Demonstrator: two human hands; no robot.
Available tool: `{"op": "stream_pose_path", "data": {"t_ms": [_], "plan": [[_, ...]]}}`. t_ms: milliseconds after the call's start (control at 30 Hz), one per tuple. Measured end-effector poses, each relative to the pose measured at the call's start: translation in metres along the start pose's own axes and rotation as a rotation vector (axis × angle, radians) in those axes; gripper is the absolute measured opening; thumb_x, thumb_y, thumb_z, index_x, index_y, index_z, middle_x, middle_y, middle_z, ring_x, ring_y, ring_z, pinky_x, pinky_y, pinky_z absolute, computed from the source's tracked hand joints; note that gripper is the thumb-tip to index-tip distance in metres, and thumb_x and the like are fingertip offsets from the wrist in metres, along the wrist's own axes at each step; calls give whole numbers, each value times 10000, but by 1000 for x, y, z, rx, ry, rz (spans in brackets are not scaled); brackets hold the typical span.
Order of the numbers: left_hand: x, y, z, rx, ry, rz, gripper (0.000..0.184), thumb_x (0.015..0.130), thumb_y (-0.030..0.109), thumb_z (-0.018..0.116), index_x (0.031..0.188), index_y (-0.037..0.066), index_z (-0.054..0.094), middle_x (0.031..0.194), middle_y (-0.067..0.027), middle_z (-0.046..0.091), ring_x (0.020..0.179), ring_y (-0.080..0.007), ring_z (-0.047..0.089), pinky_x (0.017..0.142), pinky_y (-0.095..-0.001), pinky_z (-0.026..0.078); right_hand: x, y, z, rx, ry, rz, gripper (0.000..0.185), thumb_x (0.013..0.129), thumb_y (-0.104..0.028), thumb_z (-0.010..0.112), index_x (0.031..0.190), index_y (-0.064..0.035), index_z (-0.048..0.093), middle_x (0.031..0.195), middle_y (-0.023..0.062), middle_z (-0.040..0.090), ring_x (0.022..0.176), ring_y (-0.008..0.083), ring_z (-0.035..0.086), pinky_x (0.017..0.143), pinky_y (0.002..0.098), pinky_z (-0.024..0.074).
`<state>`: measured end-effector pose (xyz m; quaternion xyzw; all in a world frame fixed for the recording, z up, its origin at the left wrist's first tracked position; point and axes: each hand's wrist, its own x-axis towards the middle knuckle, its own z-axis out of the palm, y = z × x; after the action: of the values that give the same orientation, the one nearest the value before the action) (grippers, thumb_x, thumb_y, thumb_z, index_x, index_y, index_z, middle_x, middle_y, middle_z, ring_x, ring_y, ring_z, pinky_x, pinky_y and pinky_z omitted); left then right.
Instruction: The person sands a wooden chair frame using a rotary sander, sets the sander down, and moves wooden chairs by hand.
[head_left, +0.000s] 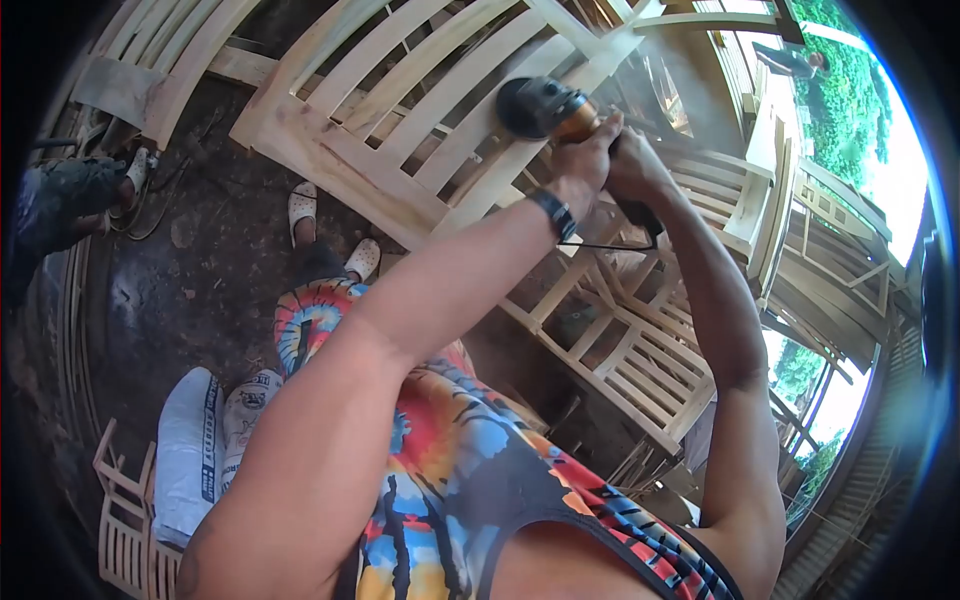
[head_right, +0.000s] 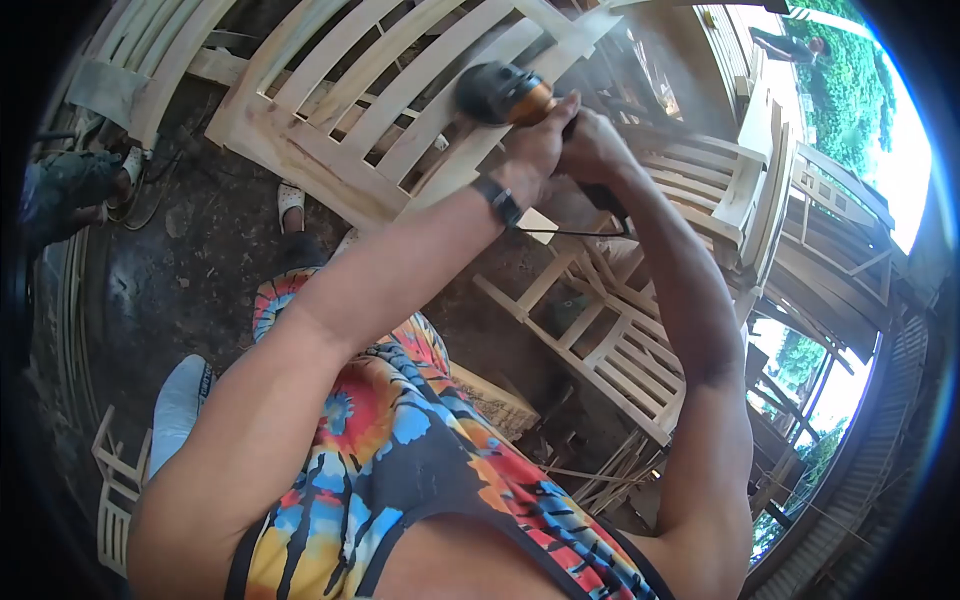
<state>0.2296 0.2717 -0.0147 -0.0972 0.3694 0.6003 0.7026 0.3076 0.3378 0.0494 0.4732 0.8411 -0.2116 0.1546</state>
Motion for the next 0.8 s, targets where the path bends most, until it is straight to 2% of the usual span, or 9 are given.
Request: {"op": "stream_pose_path", "data": {"t_ms": [67,233,267,400,467,567,700,733,800], "plan": [[21,3,19,22,-88,-140,490,921,419,815,1177,17,702,1035,-68,723,829,-134,674,749,-303,550,-3,3,-15,233,69,118,322,839,-191,776,1028,61,708,837,138,752,770,180,736,681,374,591],[-69,2,-24,649,-279,327,627,918,388,805,1320,-50,603,1204,-200,702,1067,-261,696,929,-366,557,-62,29,9,1006,406,107,455,801,-133,776,1211,4,634,1033,65,697,860,144,667,724,308,551],[-93,6,-44,774,-323,424,663,915,386,806,1347,-63,582,1239,-226,695,1125,-285,698,966,-380,558,-85,21,8,890,414,195,441,750,-113,768,1152,14,640,953,71,683,823,155,673,710,319,557],[-104,23,-193,1743,-182,1123,953,948,546,690,1555,-93,330,1579,-337,385,1503,-456,358,1250,-548,266,-164,9,62,1223,568,371,399,736,-146,756,1083,13,638,886,91,672,726,193,674,673,331,562],[-98,43,-238,1976,-116,1058,1042,966,633,595,1593,-111,221,1665,-334,219,1563,-477,209,1276,-576,179,-199,-12,90,1422,602,489,349,764,-147,744,1057,15,641,866,103,675,727,211,691,676,343,578],[-74,53,-270,2124,-188,1028,1068,983,690,496,1603,-125,190,1689,-323,178,1594,-438,143,1305,-536,85,-243,-20,139,1720,578,611,312,798,-138,733,1052,23,653,854,120,691,755,234,714,673,356,594],[-28,35,-257,1881,-150,1210,1048,976,631,573,1608,-110,184,1670,-345,200,1567,-497,182,1292,-535,169,-283,-22,202,1789,716,790,201,826,-116,712,1007,-46,661,865,56,689,723,200,678,650,344,574],[-20,48,-240,1885,-200,1169,1046,968,604,607,1603,-114,188,1659,-354,218,1561,-499,198,1296,-520,179,-283,-21,218,1897,714,764,131,846,-197,686,825,-134,573,726,36,585,651,225,629,609,376,550],[33,46,-228,1856,-226,1163,1000,987,589,580,1604,-104,207,1676,-331,195,1577,-474,168,1309,-512,143,-293,2,255,2124,582,483,203,803,-149,686,988,-81,638,819,26,650,730,189,659,663,349,568]]}}
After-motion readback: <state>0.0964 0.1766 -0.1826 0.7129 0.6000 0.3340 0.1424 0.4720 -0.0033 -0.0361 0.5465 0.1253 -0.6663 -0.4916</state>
